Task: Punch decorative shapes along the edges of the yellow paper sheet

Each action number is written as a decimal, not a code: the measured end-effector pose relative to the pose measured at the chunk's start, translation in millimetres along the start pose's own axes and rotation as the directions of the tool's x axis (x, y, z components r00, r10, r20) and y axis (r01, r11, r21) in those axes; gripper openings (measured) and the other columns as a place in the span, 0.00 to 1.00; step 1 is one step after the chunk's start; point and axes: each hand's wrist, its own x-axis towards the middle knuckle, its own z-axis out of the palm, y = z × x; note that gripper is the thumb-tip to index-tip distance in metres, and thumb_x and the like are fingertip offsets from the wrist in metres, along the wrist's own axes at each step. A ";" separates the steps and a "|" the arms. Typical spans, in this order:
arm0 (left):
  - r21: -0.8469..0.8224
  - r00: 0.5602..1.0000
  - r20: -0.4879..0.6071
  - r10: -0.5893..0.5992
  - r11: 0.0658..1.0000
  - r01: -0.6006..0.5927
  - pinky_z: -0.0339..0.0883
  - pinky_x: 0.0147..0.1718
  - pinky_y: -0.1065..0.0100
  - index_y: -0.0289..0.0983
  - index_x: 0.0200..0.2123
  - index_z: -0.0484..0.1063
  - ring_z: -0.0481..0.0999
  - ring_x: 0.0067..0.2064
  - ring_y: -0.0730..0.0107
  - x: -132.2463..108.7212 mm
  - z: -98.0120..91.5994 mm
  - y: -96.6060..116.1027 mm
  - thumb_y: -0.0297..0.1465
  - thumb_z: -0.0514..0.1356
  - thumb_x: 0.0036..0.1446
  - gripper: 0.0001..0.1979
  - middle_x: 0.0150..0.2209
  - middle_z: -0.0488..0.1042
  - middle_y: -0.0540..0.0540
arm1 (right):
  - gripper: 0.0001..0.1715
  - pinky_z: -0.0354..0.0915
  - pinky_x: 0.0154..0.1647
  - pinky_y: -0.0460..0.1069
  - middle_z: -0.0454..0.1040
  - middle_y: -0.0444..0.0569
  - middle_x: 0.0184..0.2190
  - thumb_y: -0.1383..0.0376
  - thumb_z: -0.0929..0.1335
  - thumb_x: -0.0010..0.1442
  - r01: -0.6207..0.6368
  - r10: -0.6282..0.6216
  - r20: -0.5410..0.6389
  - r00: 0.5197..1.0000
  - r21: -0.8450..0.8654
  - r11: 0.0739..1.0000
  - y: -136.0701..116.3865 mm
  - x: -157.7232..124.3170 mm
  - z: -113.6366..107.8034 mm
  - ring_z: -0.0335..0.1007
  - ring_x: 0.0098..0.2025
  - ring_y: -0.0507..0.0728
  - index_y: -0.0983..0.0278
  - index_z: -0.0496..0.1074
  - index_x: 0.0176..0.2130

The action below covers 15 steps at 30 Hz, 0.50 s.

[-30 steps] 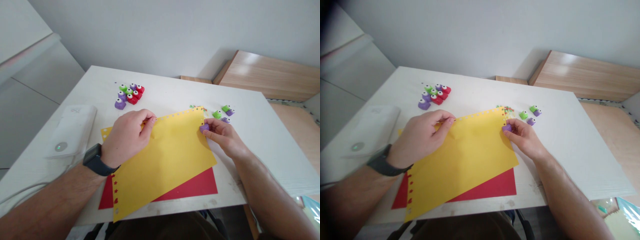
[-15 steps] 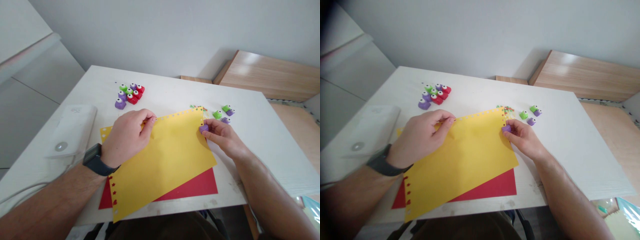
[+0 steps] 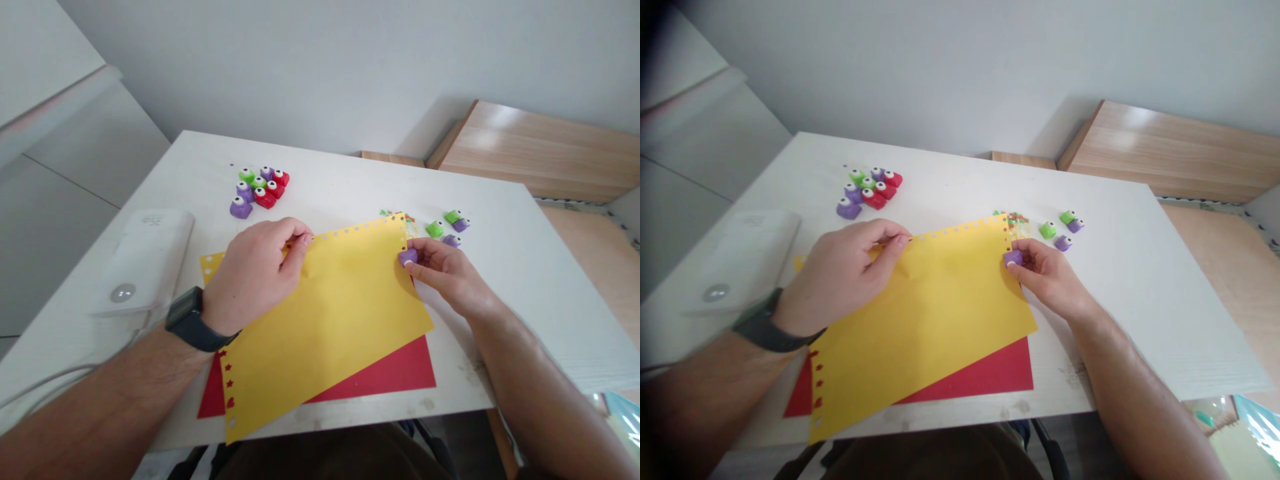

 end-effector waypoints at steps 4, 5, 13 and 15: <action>0.004 1.000 -0.004 0.006 1.000 -0.006 0.68 0.42 0.60 0.41 0.44 0.76 0.81 0.44 0.58 -0.5 0.3 -0.3 0.37 0.55 0.72 0.11 0.42 0.83 0.47 | 0.17 0.68 0.47 0.52 0.78 0.47 0.41 0.60 0.77 0.61 -0.010 0.010 -0.006 1.000 0.007 1.000 -1.6 -0.1 1.1 0.72 0.42 0.56 0.60 0.77 0.49; 0.005 1.000 -0.003 0.006 1.000 -0.006 0.68 0.42 0.60 0.41 0.44 0.76 0.81 0.43 0.58 -0.7 0.3 -0.4 0.37 0.55 0.71 0.11 0.42 0.83 0.47 | 0.18 0.68 0.47 0.52 0.78 0.47 0.41 0.60 0.77 0.61 -0.011 0.011 -0.009 1.000 0.006 1.000 -1.8 -0.2 1.0 0.72 0.42 0.56 0.60 0.77 0.49; -0.005 1.000 -0.010 0.010 1.000 -0.010 0.69 0.43 0.60 0.41 0.44 0.76 0.82 0.44 0.58 -0.8 1.0 0.0 0.37 0.55 0.71 0.11 0.42 0.83 0.47 | 0.18 0.68 0.46 0.52 0.78 0.48 0.41 0.62 0.77 0.59 -0.016 0.016 -0.003 1.000 -0.006 1.000 -4.0 -1.3 1.5 0.73 0.42 0.57 0.61 0.76 0.49; -0.006 1.000 -0.010 0.007 1.000 -0.007 0.69 0.43 0.60 0.41 0.44 0.76 0.82 0.44 0.58 -0.8 0.8 0.0 0.37 0.55 0.71 0.11 0.42 0.83 0.47 | 0.18 0.69 0.45 0.52 0.78 0.48 0.41 0.63 0.77 0.57 -0.010 0.010 -0.004 1.000 -0.014 1.000 -6.2 -1.2 2.4 0.73 0.42 0.57 0.61 0.77 0.48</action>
